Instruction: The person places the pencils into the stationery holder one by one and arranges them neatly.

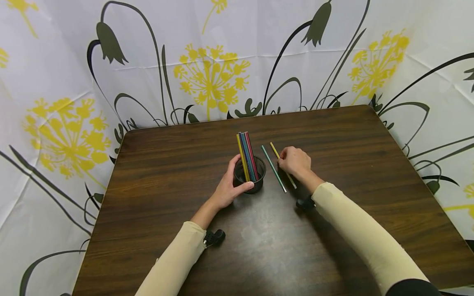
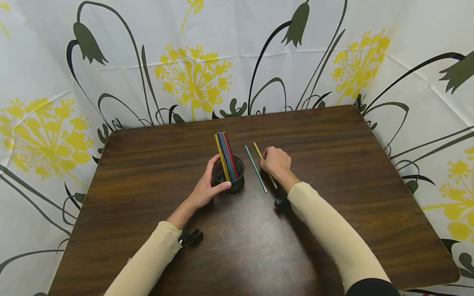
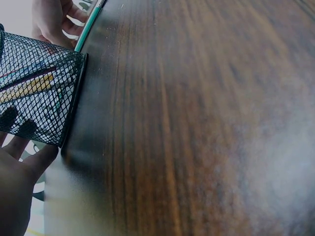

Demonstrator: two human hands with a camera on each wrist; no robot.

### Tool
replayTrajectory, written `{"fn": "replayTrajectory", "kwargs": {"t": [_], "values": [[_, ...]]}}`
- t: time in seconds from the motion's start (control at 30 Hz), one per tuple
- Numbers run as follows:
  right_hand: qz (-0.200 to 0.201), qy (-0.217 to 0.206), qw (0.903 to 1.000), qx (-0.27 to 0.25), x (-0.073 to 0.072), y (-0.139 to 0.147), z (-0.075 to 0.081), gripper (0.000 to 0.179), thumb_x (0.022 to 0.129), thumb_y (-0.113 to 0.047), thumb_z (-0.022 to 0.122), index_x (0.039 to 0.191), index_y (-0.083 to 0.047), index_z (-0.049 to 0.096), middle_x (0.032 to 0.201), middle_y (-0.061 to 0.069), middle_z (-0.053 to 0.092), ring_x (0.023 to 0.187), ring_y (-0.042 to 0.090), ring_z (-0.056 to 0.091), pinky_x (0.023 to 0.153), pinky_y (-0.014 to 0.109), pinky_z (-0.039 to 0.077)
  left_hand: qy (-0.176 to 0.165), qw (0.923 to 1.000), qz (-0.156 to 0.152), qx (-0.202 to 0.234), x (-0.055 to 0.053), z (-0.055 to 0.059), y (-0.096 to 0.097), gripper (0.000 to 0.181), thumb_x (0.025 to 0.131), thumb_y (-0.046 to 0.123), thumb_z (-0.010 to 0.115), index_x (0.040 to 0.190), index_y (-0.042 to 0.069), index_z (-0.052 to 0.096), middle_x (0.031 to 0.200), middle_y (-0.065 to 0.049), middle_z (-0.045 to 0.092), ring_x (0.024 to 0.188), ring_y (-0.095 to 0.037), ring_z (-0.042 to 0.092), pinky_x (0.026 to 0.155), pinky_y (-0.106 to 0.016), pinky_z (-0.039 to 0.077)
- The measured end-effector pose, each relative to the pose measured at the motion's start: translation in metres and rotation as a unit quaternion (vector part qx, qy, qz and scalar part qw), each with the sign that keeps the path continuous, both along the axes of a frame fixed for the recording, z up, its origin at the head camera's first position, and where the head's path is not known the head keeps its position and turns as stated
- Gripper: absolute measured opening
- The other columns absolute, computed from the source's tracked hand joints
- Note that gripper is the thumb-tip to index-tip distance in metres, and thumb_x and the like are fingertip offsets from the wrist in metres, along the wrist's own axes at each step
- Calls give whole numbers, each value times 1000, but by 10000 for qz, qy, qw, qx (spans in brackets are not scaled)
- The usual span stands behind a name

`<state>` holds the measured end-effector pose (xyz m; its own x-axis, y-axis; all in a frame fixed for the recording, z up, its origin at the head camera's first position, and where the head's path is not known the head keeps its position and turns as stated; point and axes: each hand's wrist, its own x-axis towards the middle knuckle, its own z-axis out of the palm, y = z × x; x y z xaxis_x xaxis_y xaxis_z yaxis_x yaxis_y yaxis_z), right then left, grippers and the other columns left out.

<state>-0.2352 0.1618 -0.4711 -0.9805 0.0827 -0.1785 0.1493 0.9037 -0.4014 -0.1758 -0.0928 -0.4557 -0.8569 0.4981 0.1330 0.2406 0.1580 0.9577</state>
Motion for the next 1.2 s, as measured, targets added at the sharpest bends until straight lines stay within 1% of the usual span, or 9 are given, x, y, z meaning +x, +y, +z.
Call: {"fn": "replayTrajectory", "kwargs": {"t": [0.2,0.33,0.43,0.57,0.8,0.9,1.0,1.07,1.2], "values": [[-102,80,9997,-211,0,5,9,13,89,-28,63,93,-18,70,91,2,69,80,25,62,70,45,48,-58,9999,45,-124,2,1,0,85,89,12,69,155,8,16,150,-19,36,135,-33,37,111,-57,23],[-236,575,9965,-562,-2,4,29,14,90,-28,63,94,-18,71,89,-1,70,80,22,63,71,45,48,-60,9999,34,-127,2,1,0,85,89,12,68,155,8,15,150,-19,36,135,-33,36,111,-58,23],[-233,1053,9894,-976,-3,-1,50,15,90,-29,66,96,-17,72,88,-3,71,79,20,64,70,43,47,-52,9999,47,-128,2,2,0,85,89,12,68,155,9,16,151,-18,35,136,-31,35,111,-57,23],[14,1651,9708,-1739,-1,-10,79,18,90,-26,69,101,-13,72,86,0,72,78,17,65,69,38,47,-61,9999,40,-91,2,2,0,84,89,11,68,155,9,16,151,-17,34,137,-30,35,112,-56,22],[717,2356,9267,-2838,11,-30,119,21,90,-18,71,108,-6,72,86,4,72,73,15,67,65,28,50,-51,10000,-36,-61,1,1,0,84,90,11,67,155,9,14,152,-18,32,138,-33,32,110,-61,21],[1022,2452,9131,-3094,19,-39,122,20,91,-15,71,107,-4,70,87,4,72,73,15,67,66,28,51,-28,9999,-95,52,0,1,0,84,90,10,67,155,8,14,150,-20,35,135,-37,36,109,-62,23],[1267,2368,9087,-3196,24,-49,117,18,90,-13,71,106,-3,69,89,3,72,72,13,67,66,30,52,-36,9998,-126,115,-1,0,0,84,90,9,67,155,7,14,149,-20,36,133,-38,37,109,-62,25],[1390,2232,9122,-3143,28,-54,111,17,90,-13,71,105,-5,69,89,2,72,71,12,67,66,31,52,-63,9998,-138,136,-1,1,0,83,90,8,66,155,8,13,149,-20,36,133,-38,37,108,-62,25],[1531,1903,9264,-2864,34,-61,96,16,90,-15,71,104,-7,68,89,0,70,70,11,66,64,31,52,-163,9996,-175,135,-1,2,0,83,91,6,65,155,8,12,148,-20,36,132,-39,38,108,-61,27]]}}
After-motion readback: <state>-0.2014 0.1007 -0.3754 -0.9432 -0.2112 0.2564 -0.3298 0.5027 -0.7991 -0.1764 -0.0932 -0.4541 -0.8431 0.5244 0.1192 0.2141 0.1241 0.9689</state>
